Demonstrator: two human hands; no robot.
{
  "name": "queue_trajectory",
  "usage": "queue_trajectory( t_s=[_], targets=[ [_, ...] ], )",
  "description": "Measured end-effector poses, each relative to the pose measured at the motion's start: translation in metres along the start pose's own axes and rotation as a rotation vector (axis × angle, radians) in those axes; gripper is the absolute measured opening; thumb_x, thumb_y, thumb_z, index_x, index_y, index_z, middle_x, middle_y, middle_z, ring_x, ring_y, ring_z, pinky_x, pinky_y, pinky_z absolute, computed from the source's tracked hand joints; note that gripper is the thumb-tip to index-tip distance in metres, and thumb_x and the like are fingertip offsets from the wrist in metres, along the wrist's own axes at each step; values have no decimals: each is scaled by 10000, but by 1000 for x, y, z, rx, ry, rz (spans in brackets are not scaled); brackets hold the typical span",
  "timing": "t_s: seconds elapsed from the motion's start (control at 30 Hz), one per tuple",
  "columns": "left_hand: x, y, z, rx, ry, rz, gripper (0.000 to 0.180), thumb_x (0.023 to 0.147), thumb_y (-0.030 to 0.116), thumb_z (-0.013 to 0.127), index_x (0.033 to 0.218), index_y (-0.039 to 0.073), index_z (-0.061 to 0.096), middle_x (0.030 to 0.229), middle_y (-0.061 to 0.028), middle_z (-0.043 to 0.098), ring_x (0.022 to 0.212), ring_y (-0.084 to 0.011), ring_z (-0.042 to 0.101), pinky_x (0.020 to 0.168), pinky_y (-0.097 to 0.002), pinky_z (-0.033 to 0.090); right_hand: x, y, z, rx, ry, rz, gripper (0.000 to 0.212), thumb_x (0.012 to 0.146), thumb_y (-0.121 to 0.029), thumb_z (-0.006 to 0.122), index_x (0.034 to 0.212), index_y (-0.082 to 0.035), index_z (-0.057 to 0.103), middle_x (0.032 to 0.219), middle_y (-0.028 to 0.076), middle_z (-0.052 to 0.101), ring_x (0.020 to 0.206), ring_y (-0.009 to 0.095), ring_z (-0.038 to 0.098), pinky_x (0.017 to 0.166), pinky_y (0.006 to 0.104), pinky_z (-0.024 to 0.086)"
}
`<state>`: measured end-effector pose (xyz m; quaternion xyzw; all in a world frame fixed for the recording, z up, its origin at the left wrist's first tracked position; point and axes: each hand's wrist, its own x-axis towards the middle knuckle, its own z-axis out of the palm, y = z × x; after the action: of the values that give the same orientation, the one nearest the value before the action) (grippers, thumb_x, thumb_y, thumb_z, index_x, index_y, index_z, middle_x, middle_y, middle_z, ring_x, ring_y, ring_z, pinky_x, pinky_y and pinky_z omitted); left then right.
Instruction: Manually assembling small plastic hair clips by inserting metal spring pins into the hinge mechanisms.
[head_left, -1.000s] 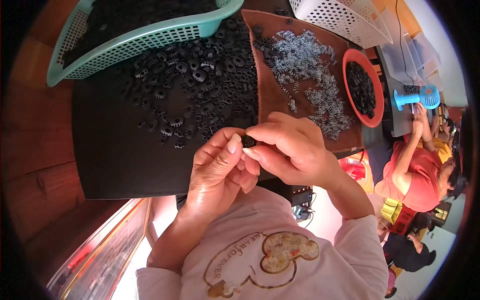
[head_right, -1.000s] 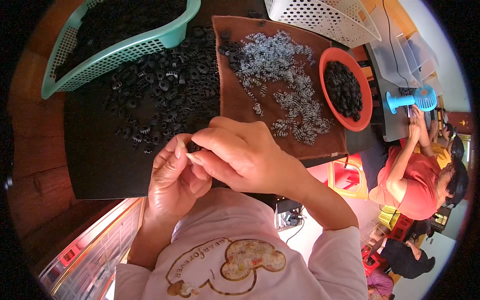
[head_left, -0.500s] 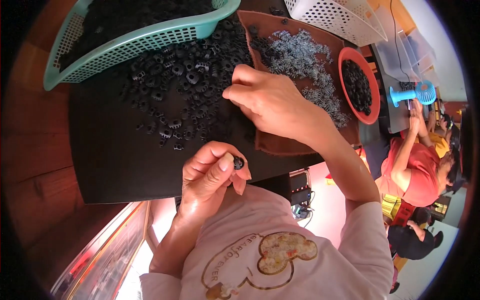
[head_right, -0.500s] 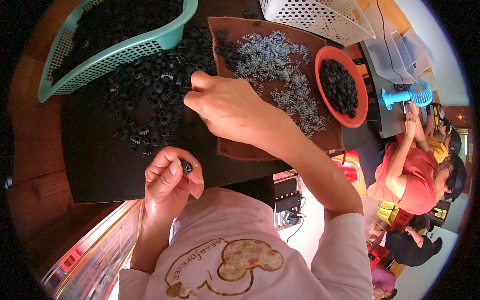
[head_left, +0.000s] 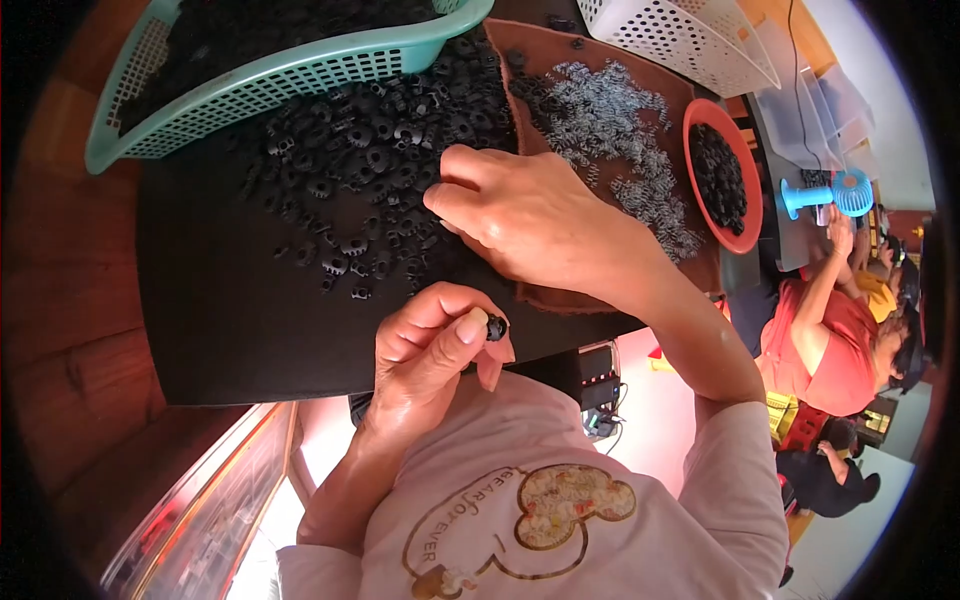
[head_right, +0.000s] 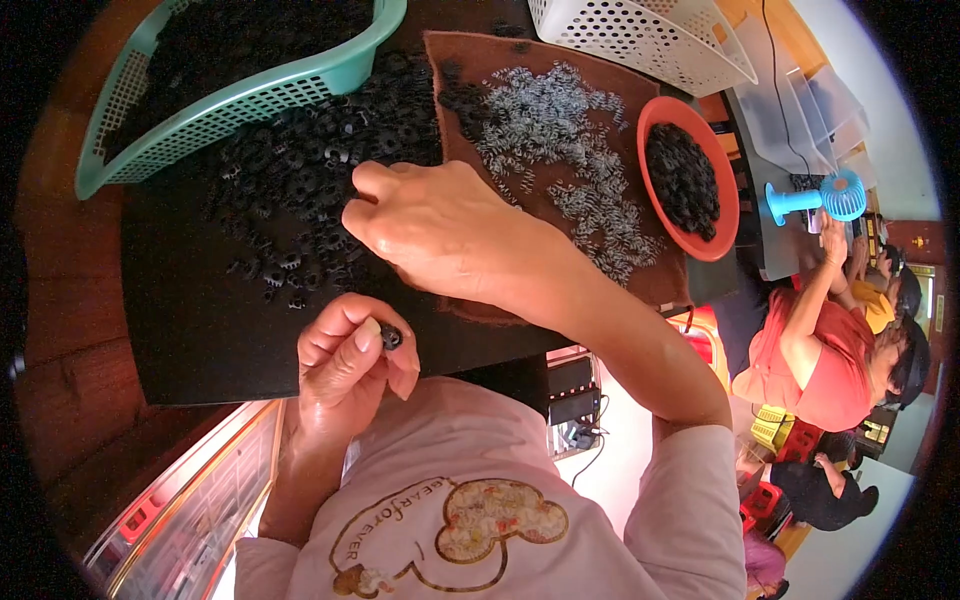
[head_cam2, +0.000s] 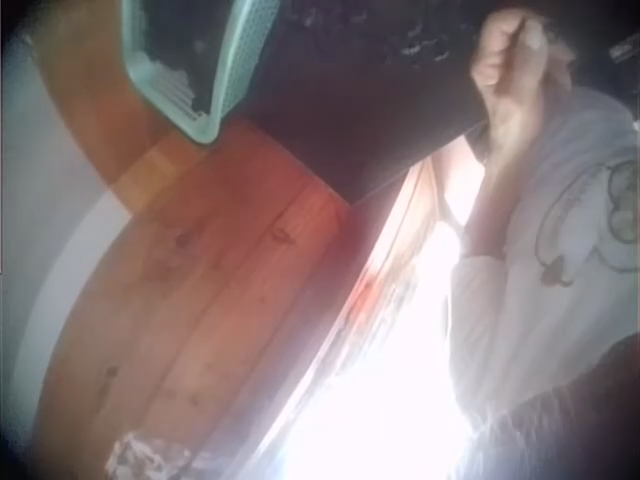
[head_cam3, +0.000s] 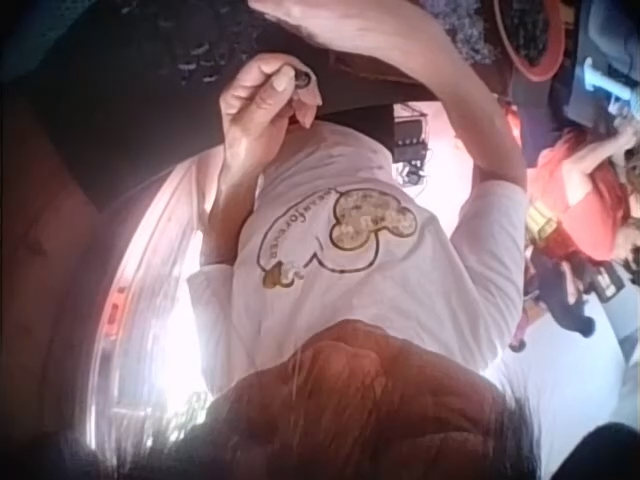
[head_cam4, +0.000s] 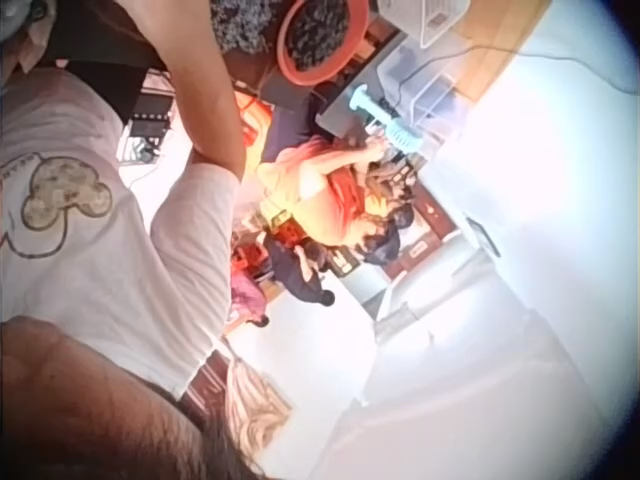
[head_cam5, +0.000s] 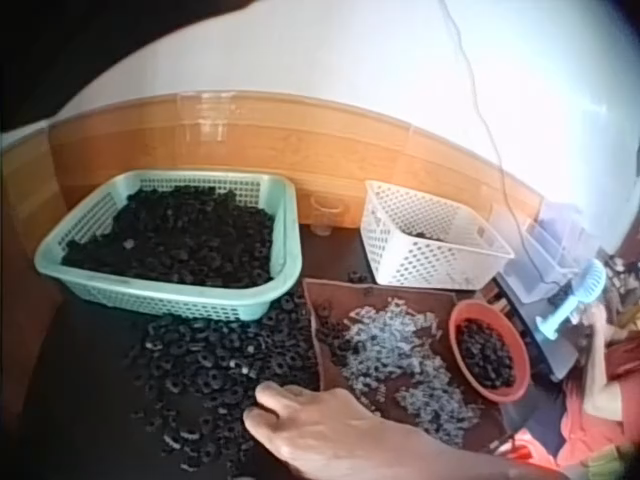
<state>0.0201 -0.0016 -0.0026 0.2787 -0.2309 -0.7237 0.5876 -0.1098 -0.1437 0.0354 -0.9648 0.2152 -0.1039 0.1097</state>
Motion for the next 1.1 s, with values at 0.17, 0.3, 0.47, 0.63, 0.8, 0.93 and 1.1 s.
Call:
queue_trajectory(
  t_s=[0.17, 0.3, 0.47, 0.63, 0.8, 0.93, 1.1],
  targets=[
    [1, -1, 1, -10, -5, -4, 223, 991, 180, 551, 1014, -35, 603, 803, -99, 633, 629, -125, 563, 571, -250, 477, 1, -2, -4, -34, -28, -33, 84, 770, -98, 614, 797, -24, 585, 872, 86, 554, 795, 250, 656, 579, 364, 535],
    [0, -1, 1, -5, -1, -7, 223, 993, 182, 548, 1019, -34, 600, 803, -98, 633, 630, -125, 564, 569, -251, 476, 3, -2, -3, -74, -19, -56, 98, 786, -118, 596, 801, -21, 588, 871, 93, 558, 803, 247, 661, 582, 353, 542],
    [0, -2, 0, -16, -6, -12, 225, 994, 184, 547, 1025, -33, 596, 815, -98, 636, 639, -124, 567, 569, -249, 477, 4, -2, -2, -112, -25, -37, 106, 787, -122, 596, 811, -19, 595, 872, 96, 559, 798, 235, 667, 573, 346, 543],
    [0, -3, -1, -16, -10, -7, 223, 994, 186, 547, 1022, -30, 597, 818, -97, 637, 641, -123, 569, 571, -250, 480, 0, -3, -2, -111, 28, 48, 104, 774, -112, 601, 815, -16, 603, 856, 101, 563, 746, 239, 667, 554, 350, 539],
    [0, -3, 1, 3, 3, -16, 223, 992, 190, 551, 1025, -26, 597, 819, -94, 636, 644, -123, 571, 571, -250, 482, -3, -1, -1, -163, 2, 64, 105, 749, -97, 610, 803, -7, 602, 812, 108, 571, 720, 248, 664, 543, 353, 531],
    [3, -2, 3, 6, 3, -26, 225, 990, 194, 555, 1025, -24, 595, 818, -94, 635, 643, -127, 571, 572, -255, 483, -1, -1, 2, -163, 2, 82, 110, 738, -92, 614, 794, 2, 597, 793, 107, 575, 716, 250, 663, 537, 353, 525],
    [3, -2, 2, 13, 16, -18, 225, 990, 196, 556, 1021, -23, 594, 817, -93, 634, 641, -131, 571, 573, -258, 480, -2, -2, -4, -39, 59, 78, 88, 793, -89, 614, 813, -18, 566, 796, 112, 579, 696, 277, 656, 537, 370, 522]
  ],
)
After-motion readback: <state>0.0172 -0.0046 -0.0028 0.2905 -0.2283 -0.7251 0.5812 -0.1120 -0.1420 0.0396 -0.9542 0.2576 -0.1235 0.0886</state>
